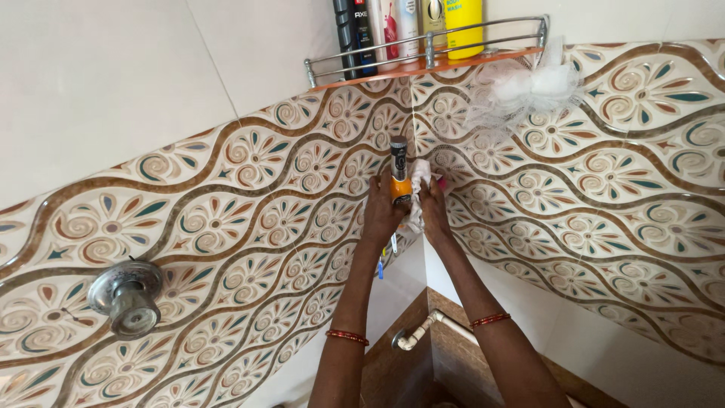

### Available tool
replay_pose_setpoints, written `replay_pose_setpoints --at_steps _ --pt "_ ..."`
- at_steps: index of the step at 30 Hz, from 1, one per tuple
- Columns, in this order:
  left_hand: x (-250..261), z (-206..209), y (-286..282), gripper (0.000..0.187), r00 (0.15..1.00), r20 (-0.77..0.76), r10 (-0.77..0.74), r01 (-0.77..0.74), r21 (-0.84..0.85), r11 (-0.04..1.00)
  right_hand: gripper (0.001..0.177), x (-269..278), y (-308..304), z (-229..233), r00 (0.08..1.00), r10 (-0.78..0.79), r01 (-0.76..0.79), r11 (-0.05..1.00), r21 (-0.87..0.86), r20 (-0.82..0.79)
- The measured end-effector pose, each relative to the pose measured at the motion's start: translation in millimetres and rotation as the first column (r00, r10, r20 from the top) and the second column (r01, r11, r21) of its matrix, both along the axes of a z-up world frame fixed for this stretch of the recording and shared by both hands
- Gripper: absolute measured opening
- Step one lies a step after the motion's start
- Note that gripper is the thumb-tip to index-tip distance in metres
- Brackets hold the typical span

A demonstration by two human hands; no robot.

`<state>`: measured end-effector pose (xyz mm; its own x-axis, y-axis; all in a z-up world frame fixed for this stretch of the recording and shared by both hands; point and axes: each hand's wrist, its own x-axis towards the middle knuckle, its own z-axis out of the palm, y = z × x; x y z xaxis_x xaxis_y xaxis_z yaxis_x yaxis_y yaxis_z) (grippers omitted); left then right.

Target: The person wipes a metal bathroom shelf and the surrounding tiled wall using a white cloth. They repeatedly rub the shelf and adjacent wall area, then place a small orange bottle back on the shelf.

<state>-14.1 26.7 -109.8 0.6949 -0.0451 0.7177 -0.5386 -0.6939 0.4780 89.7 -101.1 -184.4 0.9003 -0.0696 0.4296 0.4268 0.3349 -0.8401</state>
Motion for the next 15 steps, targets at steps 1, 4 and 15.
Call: replay_pose_setpoints --at_steps 1,4,15 --pt "-3.7 4.4 0.4 0.091 1.000 0.002 0.010 -0.010 0.004 1.000 0.049 -5.3 -0.7 -1.5 1.000 -0.024 0.025 0.999 -0.033 0.018" --pt "-12.6 21.9 2.7 0.078 0.997 0.078 0.027 -0.024 -0.029 0.999 0.057 -25.9 -1.9 0.9 0.982 -0.129 0.131 0.991 -0.011 0.137" --pt "12.5 60.9 -14.0 0.049 0.953 0.134 0.271 -0.276 0.018 0.961 0.059 -120.2 23.8 23.4 0.874 -0.285 0.342 0.936 -0.082 0.394"
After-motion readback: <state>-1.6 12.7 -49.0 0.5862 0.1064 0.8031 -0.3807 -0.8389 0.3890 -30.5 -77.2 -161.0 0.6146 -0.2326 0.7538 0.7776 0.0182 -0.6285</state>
